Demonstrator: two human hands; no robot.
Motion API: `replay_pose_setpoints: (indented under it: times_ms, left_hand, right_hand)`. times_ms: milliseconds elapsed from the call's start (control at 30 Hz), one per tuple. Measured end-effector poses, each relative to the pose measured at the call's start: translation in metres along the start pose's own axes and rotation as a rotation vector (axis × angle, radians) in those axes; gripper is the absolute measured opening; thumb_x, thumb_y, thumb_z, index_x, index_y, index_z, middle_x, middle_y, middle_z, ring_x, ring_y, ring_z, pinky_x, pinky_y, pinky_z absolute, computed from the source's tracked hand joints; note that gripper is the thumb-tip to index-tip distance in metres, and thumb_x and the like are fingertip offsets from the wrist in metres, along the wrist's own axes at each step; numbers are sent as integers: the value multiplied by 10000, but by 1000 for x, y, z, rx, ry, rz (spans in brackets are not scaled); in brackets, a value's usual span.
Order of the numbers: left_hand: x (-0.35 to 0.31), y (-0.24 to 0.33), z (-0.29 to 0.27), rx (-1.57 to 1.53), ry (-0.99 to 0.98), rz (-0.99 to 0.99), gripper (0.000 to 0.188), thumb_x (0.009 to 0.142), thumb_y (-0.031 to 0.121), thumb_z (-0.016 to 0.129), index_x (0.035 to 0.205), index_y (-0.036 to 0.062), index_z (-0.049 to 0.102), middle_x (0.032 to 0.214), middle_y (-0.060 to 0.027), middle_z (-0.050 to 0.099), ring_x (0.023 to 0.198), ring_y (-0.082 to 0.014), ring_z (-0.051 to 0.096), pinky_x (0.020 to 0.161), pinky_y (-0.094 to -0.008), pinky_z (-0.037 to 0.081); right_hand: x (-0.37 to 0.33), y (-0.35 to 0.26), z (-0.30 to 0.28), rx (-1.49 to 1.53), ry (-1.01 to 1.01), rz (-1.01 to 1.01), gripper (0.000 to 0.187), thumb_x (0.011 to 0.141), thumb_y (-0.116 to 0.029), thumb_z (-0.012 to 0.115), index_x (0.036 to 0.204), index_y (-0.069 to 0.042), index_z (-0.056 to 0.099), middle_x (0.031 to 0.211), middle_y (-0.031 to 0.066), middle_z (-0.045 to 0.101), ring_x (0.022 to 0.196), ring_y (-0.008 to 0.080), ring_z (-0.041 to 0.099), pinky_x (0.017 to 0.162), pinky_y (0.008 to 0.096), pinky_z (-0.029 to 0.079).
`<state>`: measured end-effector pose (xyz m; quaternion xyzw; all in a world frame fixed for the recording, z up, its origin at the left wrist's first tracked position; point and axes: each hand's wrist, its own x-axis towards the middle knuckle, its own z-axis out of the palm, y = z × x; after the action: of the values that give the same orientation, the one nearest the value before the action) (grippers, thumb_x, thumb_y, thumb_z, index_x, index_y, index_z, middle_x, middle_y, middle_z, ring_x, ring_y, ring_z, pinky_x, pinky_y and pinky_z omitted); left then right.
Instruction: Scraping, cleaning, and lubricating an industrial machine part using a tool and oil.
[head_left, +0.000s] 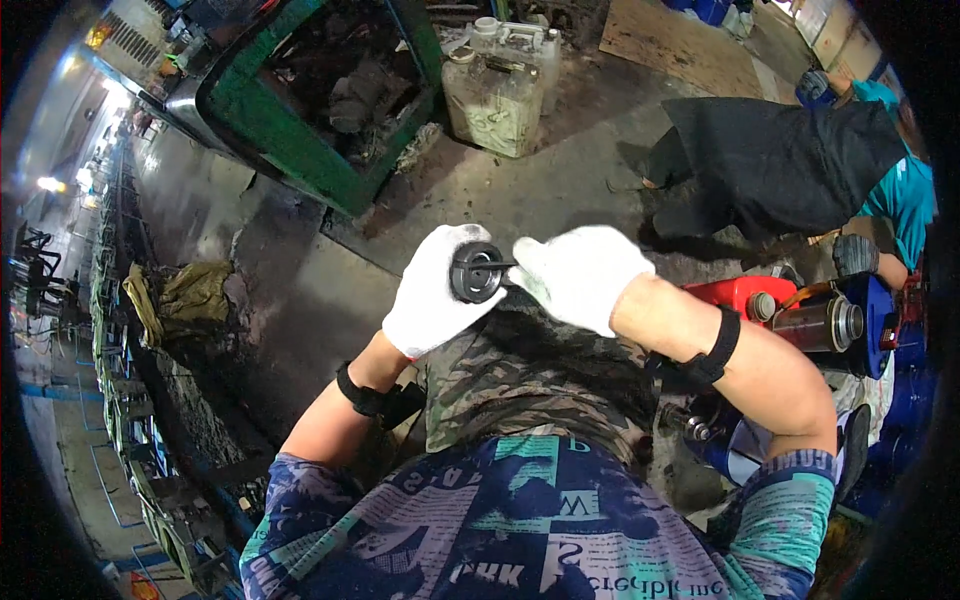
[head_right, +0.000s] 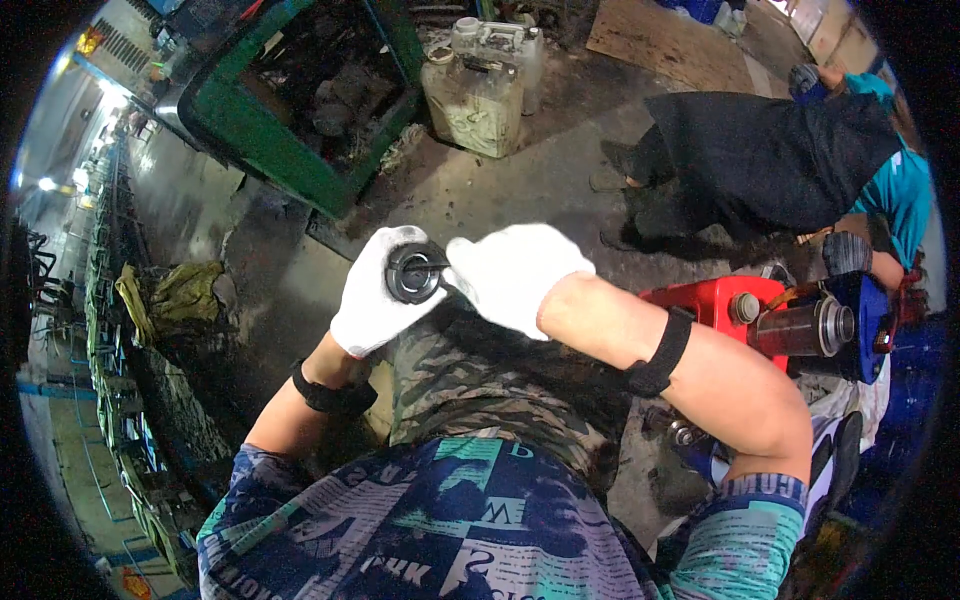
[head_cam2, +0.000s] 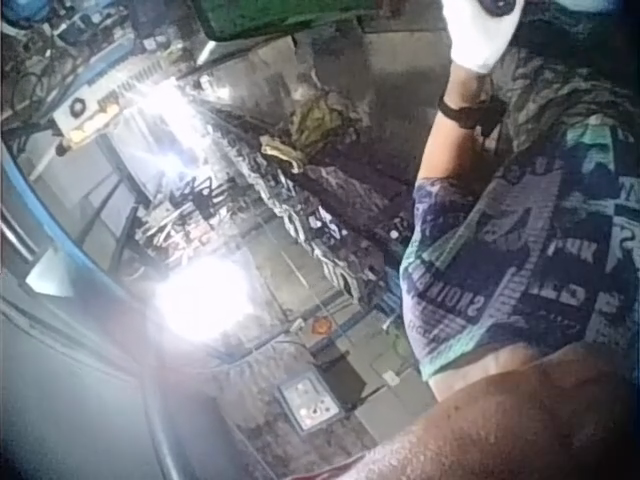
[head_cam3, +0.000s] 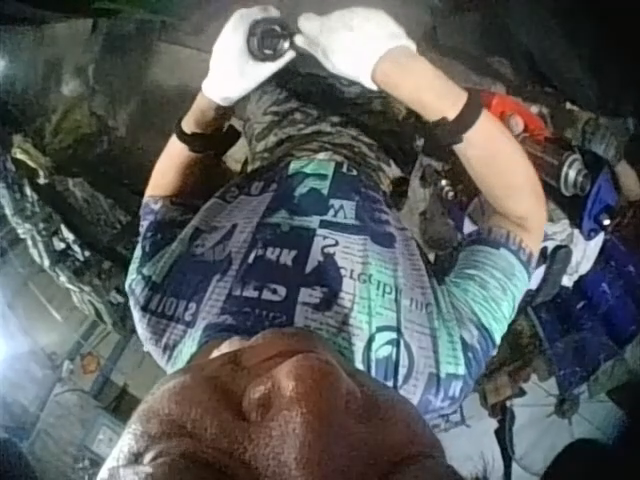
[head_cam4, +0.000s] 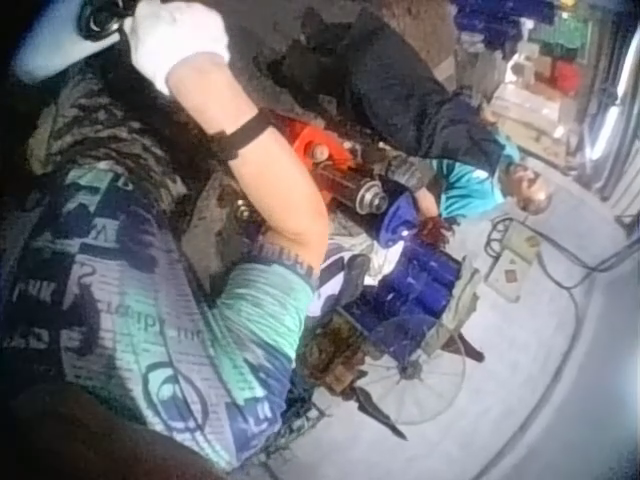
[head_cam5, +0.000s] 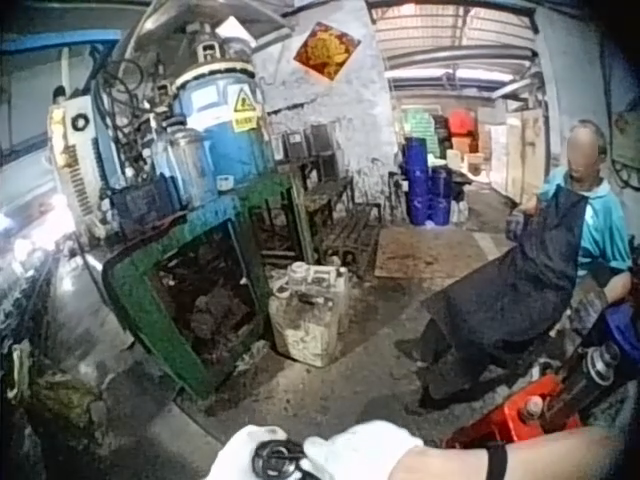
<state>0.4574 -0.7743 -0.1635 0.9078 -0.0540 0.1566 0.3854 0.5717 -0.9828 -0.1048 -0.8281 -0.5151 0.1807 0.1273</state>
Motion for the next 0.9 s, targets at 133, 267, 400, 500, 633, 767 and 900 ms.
replay_pose_setpoints:
  times_ms: [133, 267, 400, 500, 633, 767, 900]
  left_hand:
    - [4, 10, -4, -101, -113, -162, 657, 774, 264, 890, 1290, 57, 540, 1074, -168, 720, 994, -328, 737, 879, -388, 579]
    - [5, 4, 3, -79, -125, -241, 629, 741, 207, 895, 1256, 51, 570, 1107, -139, 698, 994, -259, 720, 888, -347, 567]
    - [2, -2, 18, -25, -31, -137, 494, 763, 174, 827, 1196, 51, 622, 1090, -169, 697, 991, -370, 703, 865, -402, 564]
    - [-7, -11, 33, 40, 132, -39, 454, 755, 144, 834, 1161, 55, 652, 1088, -171, 691, 981, -379, 684, 865, -410, 558]
    - [-2, -6, 31, 84, 223, -42, 530, 756, 122, 838, 1244, 65, 636, 1107, -181, 672, 976, -384, 665, 874, -423, 545]
    - [5, 6, 16, 42, 141, -75, 633, 749, 155, 859, 1314, 57, 591, 1159, -177, 649, 1057, -373, 648, 923, -423, 530]
    - [1, 2, 0, -12, -43, -164, 678, 736, 203, 912, 1284, 46, 544, 1178, -149, 664, 1094, -247, 687, 944, -350, 551]
  right_hand:
    - [4, 11, 6, -72, 80, -144, 244, 1002, -269, 497, 985, -71, 637, 823, 195, 723, 775, 427, 710, 684, 525, 552]
    - [-3, -4, 45, 166, 177, 76, 330, 1042, -346, 529, 932, -41, 595, 690, 223, 663, 648, 458, 654, 610, 548, 520]
    - [-4, -16, 50, 958, -187, 354, 412, 1088, -366, 443, 983, -7, 616, 680, 152, 655, 582, 305, 690, 570, 459, 547]
    - [-12, -29, 51, 1716, -328, 541, 373, 1089, -384, 496, 908, -74, 600, 607, 6, 529, 485, 191, 623, 353, 275, 380]
    - [-10, -34, 42, 2030, -352, 560, 343, 1079, -357, 529, 907, -68, 599, 606, 6, 529, 473, 195, 601, 359, 289, 386]
    - [-2, -14, 18, 1246, -304, 396, 404, 1086, -387, 471, 944, -35, 610, 668, 76, 627, 608, 256, 703, 536, 400, 527]
    - [11, -1, 4, -41, 14, -27, 336, 1057, -339, 462, 971, -64, 634, 828, 217, 715, 763, 417, 711, 695, 519, 553]
